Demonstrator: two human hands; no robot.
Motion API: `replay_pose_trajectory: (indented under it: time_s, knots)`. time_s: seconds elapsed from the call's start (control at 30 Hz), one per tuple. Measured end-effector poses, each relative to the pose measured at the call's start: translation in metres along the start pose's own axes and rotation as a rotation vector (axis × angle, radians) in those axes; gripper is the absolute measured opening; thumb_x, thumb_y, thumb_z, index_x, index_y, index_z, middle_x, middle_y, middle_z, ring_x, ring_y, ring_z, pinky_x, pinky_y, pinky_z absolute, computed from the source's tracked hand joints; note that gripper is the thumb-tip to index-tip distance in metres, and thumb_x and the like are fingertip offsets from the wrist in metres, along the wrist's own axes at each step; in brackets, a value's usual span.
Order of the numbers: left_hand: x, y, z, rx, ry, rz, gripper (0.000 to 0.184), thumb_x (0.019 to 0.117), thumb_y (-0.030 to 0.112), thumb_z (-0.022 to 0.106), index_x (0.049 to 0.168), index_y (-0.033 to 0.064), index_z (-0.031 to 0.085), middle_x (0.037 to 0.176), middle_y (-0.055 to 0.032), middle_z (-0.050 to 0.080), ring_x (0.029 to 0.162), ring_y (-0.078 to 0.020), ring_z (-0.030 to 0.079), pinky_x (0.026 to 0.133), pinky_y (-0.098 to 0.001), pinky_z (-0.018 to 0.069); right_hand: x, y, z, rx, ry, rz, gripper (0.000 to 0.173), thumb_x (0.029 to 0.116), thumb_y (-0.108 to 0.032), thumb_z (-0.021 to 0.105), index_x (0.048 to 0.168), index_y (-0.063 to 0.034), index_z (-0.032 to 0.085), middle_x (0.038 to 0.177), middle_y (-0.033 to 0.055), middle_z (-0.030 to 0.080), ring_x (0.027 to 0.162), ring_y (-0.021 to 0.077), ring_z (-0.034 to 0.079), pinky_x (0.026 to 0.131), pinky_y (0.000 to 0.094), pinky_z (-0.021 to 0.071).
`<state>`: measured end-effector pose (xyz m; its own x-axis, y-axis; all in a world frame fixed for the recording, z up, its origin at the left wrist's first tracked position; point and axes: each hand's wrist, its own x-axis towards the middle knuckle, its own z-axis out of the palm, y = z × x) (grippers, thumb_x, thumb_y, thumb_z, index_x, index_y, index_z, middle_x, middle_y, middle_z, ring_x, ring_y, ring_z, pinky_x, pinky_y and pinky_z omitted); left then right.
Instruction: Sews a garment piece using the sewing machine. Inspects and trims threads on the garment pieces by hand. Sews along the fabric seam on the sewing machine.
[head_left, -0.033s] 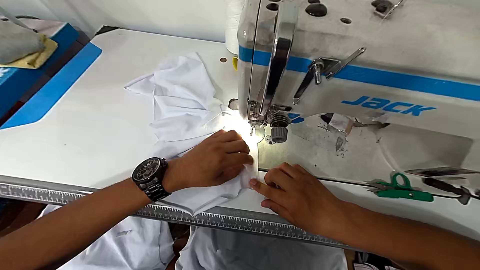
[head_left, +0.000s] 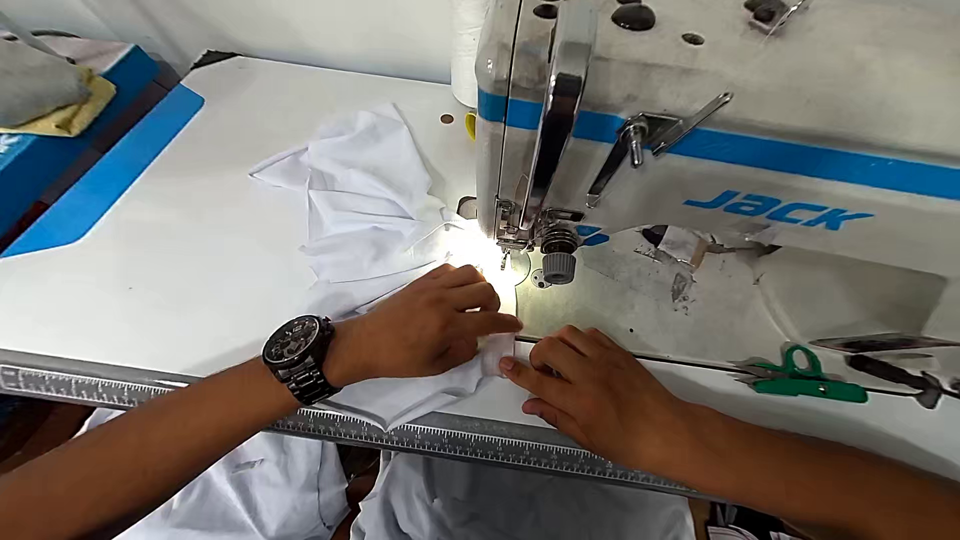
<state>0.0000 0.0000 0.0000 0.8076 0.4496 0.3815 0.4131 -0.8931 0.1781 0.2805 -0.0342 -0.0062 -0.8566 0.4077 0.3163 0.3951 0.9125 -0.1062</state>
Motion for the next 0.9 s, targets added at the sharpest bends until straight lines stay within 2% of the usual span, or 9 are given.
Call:
replay_pose_trajectory:
  time_s: [0.03, 0.07, 0.13, 0.2, 0.27, 0.43, 0.6, 0.8, 0.9]
  knots:
    - [0.0, 0.003, -0.002, 0.003, -0.005, 0.02, 0.031, 0.0993, 0.025, 0.052, 0.12, 0.019, 0.075, 0.101, -0.0008, 0.067, 0.102, -0.0202, 0.06, 0.084, -0.0375, 0.0469, 0.0, 0.0, 0.0, 0.002, 0.002, 0.001, 0.04, 0.1071, -0.043, 0.045, 0.132, -0.0247, 0.07, 0.099, -0.0006, 0.063, 0.094, 0.0175, 0.06, 0.073, 0.0303, 0.0467]
    - [-0.001, 0.006, -0.003, 0.008, 0.004, 0.039, 0.028, 0.102, 0.027, 0.054, 0.114, 0.0192, 0.078, 0.101, -0.0011, 0.067, 0.104, -0.0207, 0.061, 0.087, -0.0384, 0.0478, 0.0, -0.001, 0.0, 0.002, 0.002, 0.002, 0.039, 0.1071, -0.043, 0.045, 0.13, -0.0245, 0.071, 0.098, -0.0007, 0.063, 0.094, 0.0175, 0.06, 0.073, 0.0302, 0.0467]
    - [-0.003, 0.013, -0.004, 0.029, 0.047, 0.067, 0.023, 0.1026, 0.022, 0.057, 0.105, 0.0171, 0.079, 0.103, -0.0019, 0.07, 0.109, -0.0216, 0.064, 0.097, -0.0403, 0.0499, 0.0, -0.001, 0.0, -0.001, 0.002, 0.001, 0.039, 0.1068, -0.043, 0.046, 0.129, -0.0242, 0.071, 0.098, -0.0007, 0.063, 0.094, 0.0178, 0.06, 0.074, 0.0305, 0.0472]
    - [-0.007, 0.02, -0.003, 0.021, 0.083, 0.068, 0.02, 0.1022, 0.016, 0.058, 0.103, 0.013, 0.078, 0.108, -0.0027, 0.073, 0.117, -0.0226, 0.064, 0.107, -0.0424, 0.0475, 0.0, -0.001, -0.001, 0.003, -0.001, -0.001, 0.038, 0.1067, -0.042, 0.046, 0.129, -0.0241, 0.071, 0.097, -0.0005, 0.063, 0.094, 0.018, 0.06, 0.073, 0.0306, 0.0475]
    - [-0.012, 0.027, 0.0, -0.001, 0.111, 0.058, 0.02, 0.1016, 0.012, 0.058, 0.102, 0.0105, 0.078, 0.11, -0.0037, 0.075, 0.119, -0.0223, 0.066, 0.111, -0.0425, 0.0476, 0.0, -0.001, -0.001, 0.011, 0.001, -0.006, 0.037, 0.1065, -0.041, 0.047, 0.127, -0.0232, 0.072, 0.096, -0.0005, 0.063, 0.093, 0.0178, 0.06, 0.073, 0.0303, 0.0475]
    - [-0.017, 0.032, 0.003, -0.043, 0.112, 0.008, 0.021, 0.1012, 0.01, 0.059, 0.104, 0.0106, 0.08, 0.112, -0.0021, 0.076, 0.118, -0.0178, 0.067, 0.107, -0.0352, 0.0511, 0.0, -0.001, 0.0, 0.024, 0.019, -0.006, 0.037, 0.1059, -0.041, 0.048, 0.126, -0.0244, 0.073, 0.098, -0.0005, 0.063, 0.094, 0.0174, 0.06, 0.073, 0.0289, 0.047]
    - [-0.017, 0.032, 0.005, -0.024, 0.129, 0.039, 0.02, 0.1011, 0.011, 0.061, 0.105, 0.0121, 0.08, 0.11, -0.0013, 0.076, 0.116, -0.0173, 0.067, 0.104, -0.0348, 0.0517, 0.0, -0.002, -0.001, 0.023, 0.015, 0.008, 0.035, 0.1053, -0.042, 0.049, 0.124, -0.0273, 0.074, 0.129, 0.0036, 0.063, 0.118, 0.0238, 0.057, 0.088, 0.0351, 0.05]
    - [-0.017, 0.031, 0.006, -0.128, 0.147, -0.011, 0.019, 0.101, 0.015, 0.062, 0.102, 0.0128, 0.081, 0.109, 0.0007, 0.077, 0.115, -0.0148, 0.068, 0.103, -0.0327, 0.0528, 0.0, -0.001, -0.001, 0.024, 0.019, 0.005, 0.034, 0.1055, -0.042, 0.049, 0.121, -0.0269, 0.075, 0.137, 0.0032, 0.061, 0.122, 0.0248, 0.055, 0.095, 0.038, 0.0489]
    - [-0.017, 0.034, 0.006, -0.098, 0.131, -0.021, 0.019, 0.1009, 0.013, 0.062, 0.103, 0.0133, 0.081, 0.109, 0.0011, 0.076, 0.115, -0.0152, 0.067, 0.103, -0.0327, 0.0525, -0.001, -0.002, 0.0, 0.001, 0.018, -0.023, 0.036, 0.1067, -0.041, 0.047, 0.125, -0.0236, 0.073, 0.14, 0.0, 0.061, 0.125, 0.0224, 0.055, 0.1, 0.0384, 0.0467]
